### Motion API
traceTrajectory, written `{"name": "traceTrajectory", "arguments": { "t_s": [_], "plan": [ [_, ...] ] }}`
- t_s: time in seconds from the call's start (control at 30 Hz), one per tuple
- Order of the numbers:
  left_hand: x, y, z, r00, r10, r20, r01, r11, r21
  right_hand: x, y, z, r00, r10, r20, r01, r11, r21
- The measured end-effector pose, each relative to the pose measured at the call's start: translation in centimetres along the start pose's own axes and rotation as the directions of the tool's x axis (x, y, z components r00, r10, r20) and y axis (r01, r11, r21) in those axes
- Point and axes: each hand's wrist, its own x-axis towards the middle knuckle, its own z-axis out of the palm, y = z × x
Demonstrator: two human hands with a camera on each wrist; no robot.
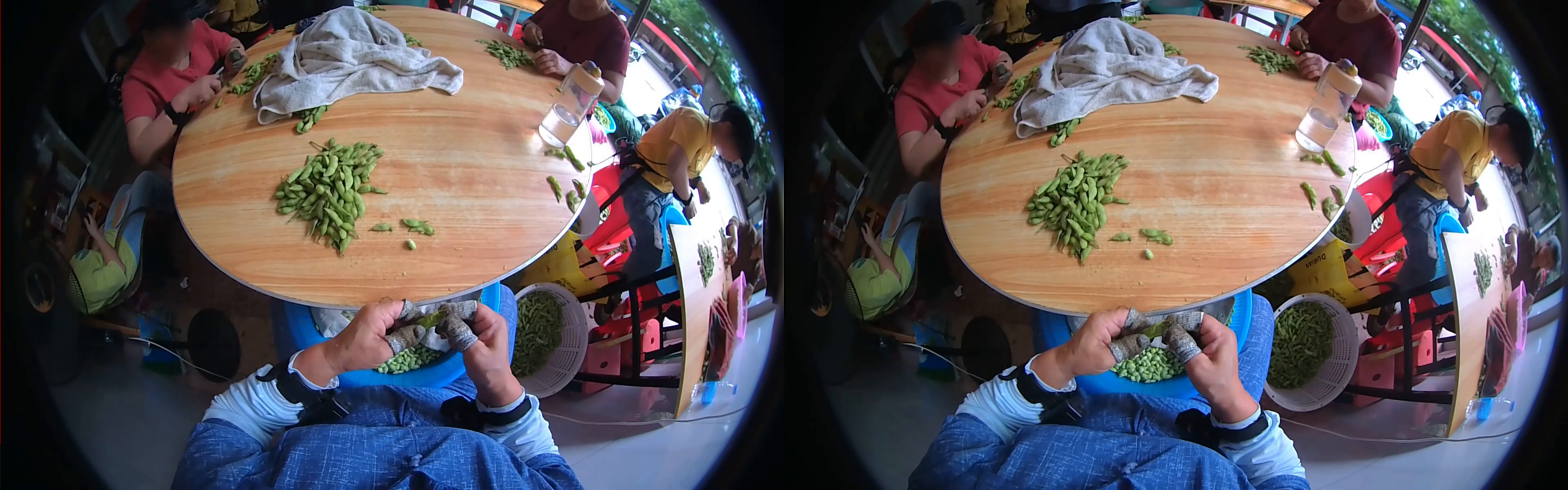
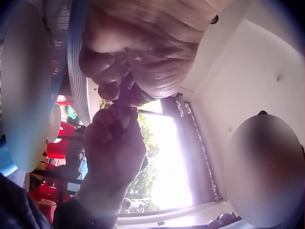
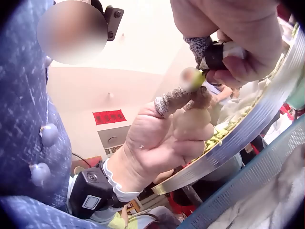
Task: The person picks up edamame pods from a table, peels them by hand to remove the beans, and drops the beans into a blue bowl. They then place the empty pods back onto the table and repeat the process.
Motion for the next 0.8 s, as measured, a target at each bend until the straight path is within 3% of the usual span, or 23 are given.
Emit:
{"name": "traceTrajectory", "arguments": {
  "t_s": [0.2, 0.3, 0.4, 0.53, 0.6, 0.7, 0.8],
  "plan": [
    [-0.3, 1.1, 0.2, 0.996, 0.070, -0.063, -0.043, 0.935, 0.352, 0.1, 0.2, 0.2, 1.000, 0.015, 0.013, -0.015, 1.000, -0.004],
    [-0.2, 0.4, 0.6, 0.996, 0.037, -0.087, -0.042, 0.997, -0.064, 0.2, 0.4, 0.3, 0.997, -0.040, 0.066, 0.039, 0.999, 0.018],
    [-0.5, 1.7, 0.2, 0.996, -0.086, 0.025, 0.089, 0.975, -0.205, 0.3, 1.1, -0.3, 0.990, -0.048, 0.133, 0.039, 0.997, 0.069],
    [-1.1, 0.7, 0.0, 0.993, -0.097, 0.065, 0.108, 0.974, -0.198, 0.6, 1.1, -0.5, 0.980, 0.017, 0.198, -0.044, 0.990, 0.133],
    [-1.3, 0.7, -0.1, 0.993, -0.096, 0.066, 0.106, 0.980, -0.166, 0.8, 1.1, -0.1, 0.986, 0.074, 0.150, -0.092, 0.988, 0.120],
    [-1.3, 2.0, 0.7, 0.983, 0.148, -0.104, -0.120, 0.963, 0.242, 1.1, 1.0, 0.1, 0.986, 0.127, 0.109, -0.134, 0.989, 0.061],
    [-1.1, 1.3, 1.5, 0.928, 0.293, -0.228, -0.178, 0.890, 0.419, 1.1, 0.4, 0.3, 0.985, 0.119, 0.124, -0.125, 0.991, 0.044]
  ]
}}
